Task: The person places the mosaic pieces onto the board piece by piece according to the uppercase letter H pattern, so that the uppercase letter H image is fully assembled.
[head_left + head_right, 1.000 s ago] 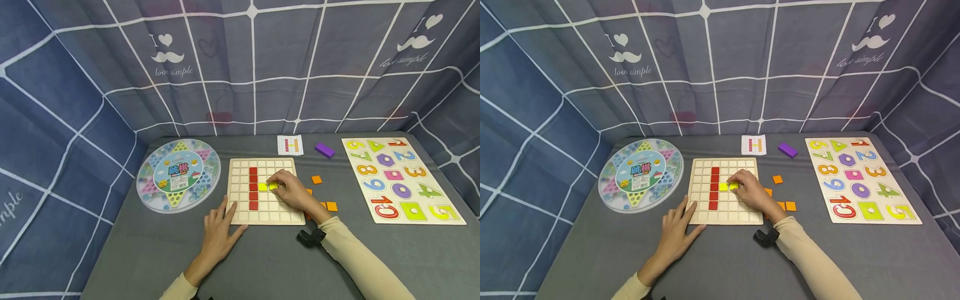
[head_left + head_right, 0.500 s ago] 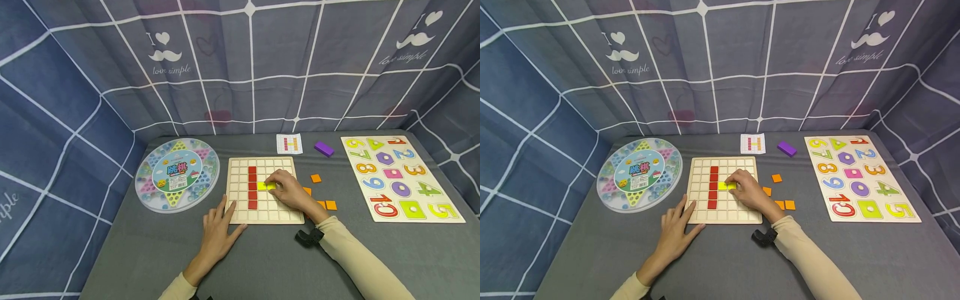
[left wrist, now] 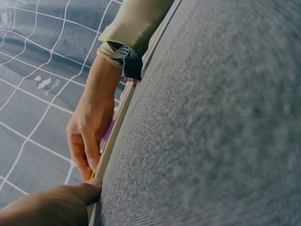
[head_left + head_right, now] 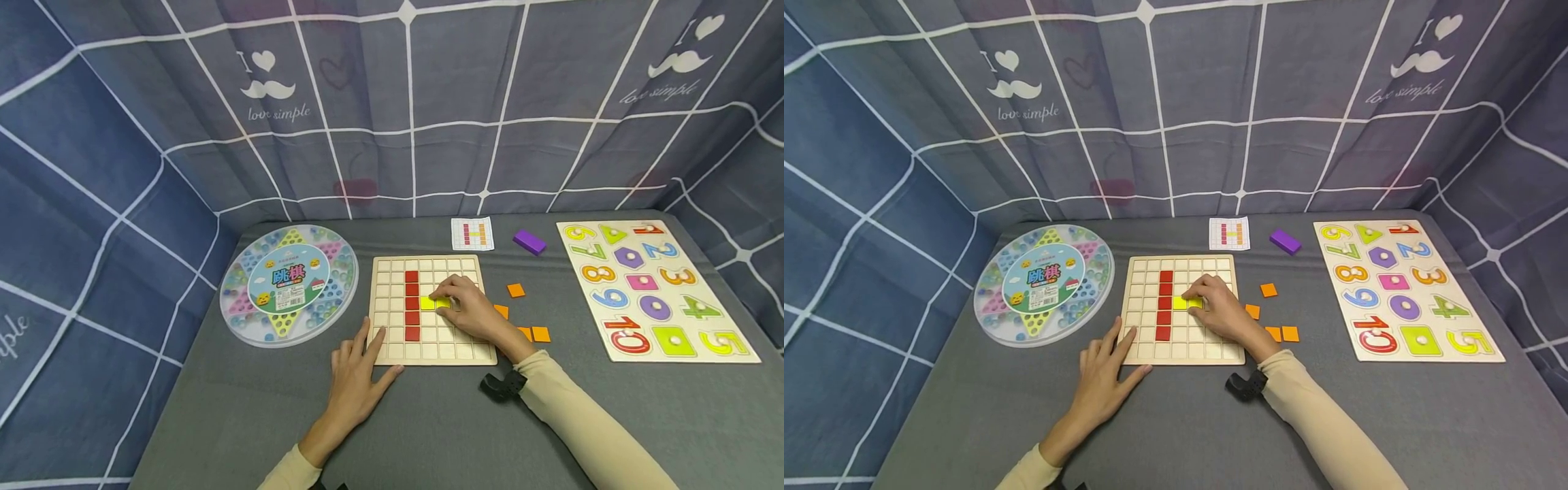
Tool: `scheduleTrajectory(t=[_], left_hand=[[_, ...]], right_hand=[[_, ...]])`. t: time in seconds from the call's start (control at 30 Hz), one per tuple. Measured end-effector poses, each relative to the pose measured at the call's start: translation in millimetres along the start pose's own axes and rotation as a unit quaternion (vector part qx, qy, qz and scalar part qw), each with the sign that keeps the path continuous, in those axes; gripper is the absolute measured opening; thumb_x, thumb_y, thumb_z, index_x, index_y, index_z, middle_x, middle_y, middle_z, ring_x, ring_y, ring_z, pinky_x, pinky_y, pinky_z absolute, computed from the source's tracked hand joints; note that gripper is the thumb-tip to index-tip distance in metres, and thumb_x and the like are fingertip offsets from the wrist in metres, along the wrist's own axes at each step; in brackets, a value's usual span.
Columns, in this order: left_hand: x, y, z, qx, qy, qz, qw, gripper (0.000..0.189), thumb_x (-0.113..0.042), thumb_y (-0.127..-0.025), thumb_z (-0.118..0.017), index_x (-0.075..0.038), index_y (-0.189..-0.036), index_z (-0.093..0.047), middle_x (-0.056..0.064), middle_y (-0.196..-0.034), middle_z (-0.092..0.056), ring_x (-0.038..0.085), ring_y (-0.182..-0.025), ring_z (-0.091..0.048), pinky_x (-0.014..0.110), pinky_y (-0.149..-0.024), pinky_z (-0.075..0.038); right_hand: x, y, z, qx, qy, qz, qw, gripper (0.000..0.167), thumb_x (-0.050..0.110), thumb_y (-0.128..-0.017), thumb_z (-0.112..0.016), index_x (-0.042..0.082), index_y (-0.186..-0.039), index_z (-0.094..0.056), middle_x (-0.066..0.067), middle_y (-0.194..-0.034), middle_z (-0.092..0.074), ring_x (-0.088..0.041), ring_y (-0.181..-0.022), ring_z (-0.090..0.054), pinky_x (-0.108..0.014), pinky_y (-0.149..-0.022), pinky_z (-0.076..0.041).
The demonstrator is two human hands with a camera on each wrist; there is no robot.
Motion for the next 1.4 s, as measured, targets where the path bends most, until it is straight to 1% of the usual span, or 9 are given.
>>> scheduleTrajectory(t=[0.27,0.4,0.6,0.73,0.8,0.9,1.0,1.13,1.4], left_hand=[[0.3,0.3,-0.8,0.005,0.003,0.003,1.0,0.074,-0.046,-0.083,-0.074,-0.01,-0.143,-0.052,0.022,-0.153,-0.038,0.023,-0.092,-0.043,0.04,-0.077,-0.028],[1.0,0.6,-0.9,0.013,0.006,0.008,0.9999,0.074,-0.047,-0.084,-0.073,-0.011,-0.144,-0.05,0.021,-0.154,-0.037,0.023,-0.093,-0.044,0.04,-0.078,-0.028],[0.4,0.1,-1.5,0.02,0.014,0.012,0.9996,0.073,-0.047,-0.084,-0.073,-0.013,-0.145,-0.05,0.02,-0.155,-0.036,0.024,-0.095,-0.043,0.04,-0.079,-0.026],[1.1,0.0,-1.9,0.022,0.016,0.014,0.9995,0.073,-0.047,-0.085,-0.072,-0.013,-0.145,-0.049,0.02,-0.155,-0.035,0.024,-0.095,-0.043,0.041,-0.08,-0.026],[1.1,0.3,-1.9,0.023,0.015,0.014,0.9995,0.073,-0.046,-0.086,-0.072,-0.013,-0.146,-0.049,0.02,-0.155,-0.035,0.024,-0.095,-0.043,0.041,-0.081,-0.026],[1.1,0.8,-1.7,0.022,0.014,0.014,0.9996,0.073,-0.046,-0.085,-0.073,-0.013,-0.146,-0.049,0.02,-0.155,-0.035,0.025,-0.096,-0.044,0.042,-0.081,-0.026],[0.5,0.4,-2.7,0.021,0.009,0.013,0.9996,0.073,-0.046,-0.085,-0.073,-0.013,-0.145,-0.049,0.02,-0.155,-0.036,0.025,-0.096,-0.044,0.041,-0.08,-0.026],[1.7,0.5,-2.9,0.023,0.006,0.016,0.9996,0.074,-0.047,-0.084,-0.073,-0.013,-0.145,-0.05,0.019,-0.155,-0.036,0.025,-0.096,-0.044,0.04,-0.079,-0.026],[1.3,0.4,-4.0,0.026,0.004,0.017,0.9995,0.073,-0.047,-0.084,-0.073,-0.014,-0.145,-0.05,0.019,-0.155,-0.036,0.026,-0.096,-0.044,0.04,-0.08,-0.026]], right_hand=[[1.6,1.7,1.2,-0.009,0.005,0.019,0.9998,0.024,0.007,-0.084,-0.076,0.011,-0.108,-0.072,-0.003,-0.11,-0.063,-0.021,-0.104,-0.052,-0.04,-0.088,-0.043],[0.6,6.5,7.6,-0.021,0.007,0.026,0.9994,0.025,0.007,-0.084,-0.076,0.012,-0.109,-0.072,-0.002,-0.11,-0.064,-0.02,-0.104,-0.052,-0.04,-0.087,-0.043],[-8.7,23.4,35.0,-0.058,0.021,0.027,0.9977,0.025,0.006,-0.084,-0.076,0.011,-0.108,-0.072,-0.002,-0.108,-0.064,-0.021,-0.103,-0.05,-0.041,-0.088,-0.041],[-26.5,39.4,55.6,-0.084,0.043,0.018,0.9953,0.029,0.006,-0.082,-0.077,0.01,-0.11,-0.071,-0.004,-0.11,-0.065,-0.022,-0.101,-0.051,-0.039,-0.086,-0.039],[-36.0,48.0,64.1,-0.092,0.048,0.007,0.9946,0.03,0.007,-0.082,-0.078,0.011,-0.111,-0.071,-0.004,-0.11,-0.065,-0.022,-0.098,-0.049,-0.037,-0.084,-0.038],[-47.9,58.0,73.3,-0.089,0.048,-0.002,0.9949,0.031,0.008,-0.081,-0.08,0.011,-0.111,-0.071,-0.005,-0.11,-0.064,-0.023,-0.099,-0.047,-0.038,-0.086,-0.034],[-56.9,65.3,79.0,-0.072,0.042,-0.006,0.9965,0.032,0.01,-0.08,-0.081,0.011,-0.111,-0.071,-0.007,-0.114,-0.062,-0.026,-0.107,-0.045,-0.043,-0.091,-0.031],[-65.8,67.5,79.3,-0.05,0.034,-0.009,0.9981,0.034,0.015,-0.079,-0.082,0.013,-0.111,-0.072,-0.008,-0.12,-0.059,-0.03,-0.114,-0.042,-0.048,-0.095,-0.029],[-73.0,69.6,75.8,-0.04,0.037,-0.011,0.9984,0.034,0.022,-0.076,-0.085,0.019,-0.108,-0.072,-0.005,-0.122,-0.056,-0.028,-0.115,-0.039,-0.05,-0.097,-0.025]])
Point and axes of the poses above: each hand's wrist, its own y-axis away from the middle knuckle, its own z-axis out of the back of the hand, x = y × z, the point moved 4 cm from there along -y, towards the middle knuckle
